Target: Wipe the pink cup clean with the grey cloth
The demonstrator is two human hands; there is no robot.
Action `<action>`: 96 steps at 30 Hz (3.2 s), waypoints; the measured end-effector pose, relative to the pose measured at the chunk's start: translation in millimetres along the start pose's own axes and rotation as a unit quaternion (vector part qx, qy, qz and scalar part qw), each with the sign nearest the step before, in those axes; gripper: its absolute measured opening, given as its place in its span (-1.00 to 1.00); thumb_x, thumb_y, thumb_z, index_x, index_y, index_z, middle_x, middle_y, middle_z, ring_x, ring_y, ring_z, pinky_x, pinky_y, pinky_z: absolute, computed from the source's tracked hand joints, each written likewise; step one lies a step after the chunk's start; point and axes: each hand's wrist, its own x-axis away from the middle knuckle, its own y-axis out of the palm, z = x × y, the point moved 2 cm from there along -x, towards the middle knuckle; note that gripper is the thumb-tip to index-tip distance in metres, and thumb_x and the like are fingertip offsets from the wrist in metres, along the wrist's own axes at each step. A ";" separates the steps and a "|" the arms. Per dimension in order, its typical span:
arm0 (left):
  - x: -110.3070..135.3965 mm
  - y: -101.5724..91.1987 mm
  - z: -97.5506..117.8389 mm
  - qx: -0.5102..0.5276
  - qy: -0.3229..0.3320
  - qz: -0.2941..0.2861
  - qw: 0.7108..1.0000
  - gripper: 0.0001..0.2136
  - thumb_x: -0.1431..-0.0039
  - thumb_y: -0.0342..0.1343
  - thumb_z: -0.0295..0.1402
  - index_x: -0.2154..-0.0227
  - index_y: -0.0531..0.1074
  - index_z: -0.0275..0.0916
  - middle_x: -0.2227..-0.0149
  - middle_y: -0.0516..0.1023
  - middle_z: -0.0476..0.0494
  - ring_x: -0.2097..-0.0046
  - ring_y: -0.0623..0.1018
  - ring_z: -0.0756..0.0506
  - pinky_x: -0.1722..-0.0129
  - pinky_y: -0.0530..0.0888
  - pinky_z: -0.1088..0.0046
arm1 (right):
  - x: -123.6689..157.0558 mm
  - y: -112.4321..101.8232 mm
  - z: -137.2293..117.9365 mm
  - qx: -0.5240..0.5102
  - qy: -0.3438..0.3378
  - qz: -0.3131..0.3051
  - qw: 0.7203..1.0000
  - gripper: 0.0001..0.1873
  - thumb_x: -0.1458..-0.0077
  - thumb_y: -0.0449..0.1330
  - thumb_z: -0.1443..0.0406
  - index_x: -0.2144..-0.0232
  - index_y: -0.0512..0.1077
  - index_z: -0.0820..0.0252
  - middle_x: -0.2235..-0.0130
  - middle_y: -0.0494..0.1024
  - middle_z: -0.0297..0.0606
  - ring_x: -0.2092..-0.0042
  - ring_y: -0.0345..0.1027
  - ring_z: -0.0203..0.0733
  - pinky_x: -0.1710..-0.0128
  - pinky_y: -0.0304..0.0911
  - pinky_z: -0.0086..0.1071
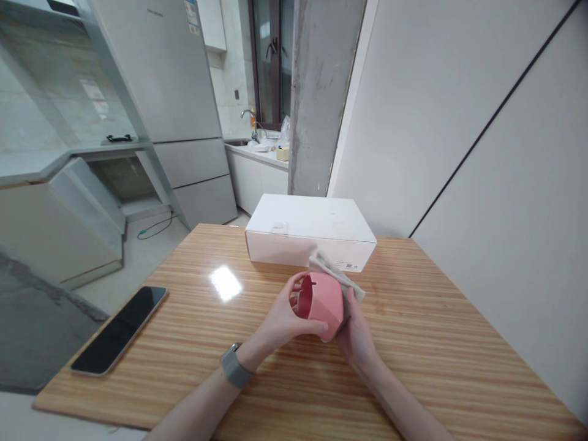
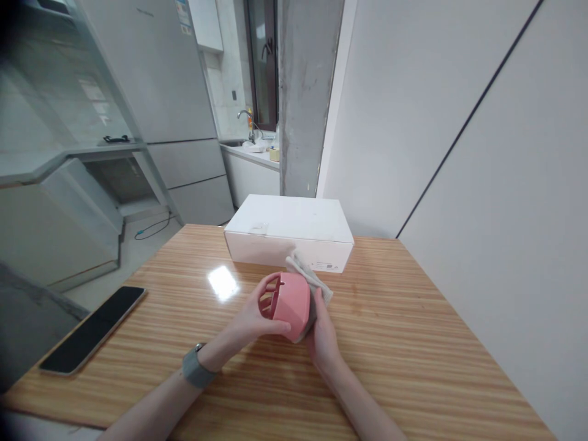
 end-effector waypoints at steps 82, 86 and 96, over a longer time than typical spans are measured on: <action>-2.6 -0.2 -10.5 0.021 0.005 0.050 0.998 -0.06 0.46 0.53 -0.32 -0.12 0.29 -0.20 -0.10 0.42 -0.33 -0.07 0.46 -0.28 0.01 0.44 0.24 | 4.1 -7.4 -0.9 0.044 -0.096 -0.030 0.994 -0.51 -0.07 0.22 -0.08 0.01 0.51 -0.05 -0.12 0.52 -0.38 -0.33 0.11 -0.08 -0.38 -0.11 -0.12; -3.6 0.1 -14.6 0.094 -0.022 0.050 0.994 -0.03 0.29 0.47 -0.24 -0.25 0.15 -0.13 -0.10 0.44 -0.30 -0.03 0.50 -0.26 0.01 0.45 0.22 | 4.8 -11.5 3.1 0.081 -0.129 -0.070 0.986 -0.54 -0.14 0.21 -0.01 -0.06 0.45 -0.07 -0.18 0.46 -0.40 -0.35 0.05 -0.14 -0.40 -0.21 -0.15; 2.9 6.5 -9.7 0.059 -0.016 -0.002 0.998 0.06 0.36 0.51 -0.35 -0.27 0.08 -0.03 -0.24 0.27 -0.29 -0.02 0.50 -0.22 0.09 0.49 0.32 | -1.2 -11.8 4.9 0.049 -0.078 0.011 0.996 -0.50 -0.02 0.25 -0.10 0.06 0.54 -0.03 -0.09 0.55 -0.34 -0.30 0.17 -0.01 -0.36 -0.05 -0.05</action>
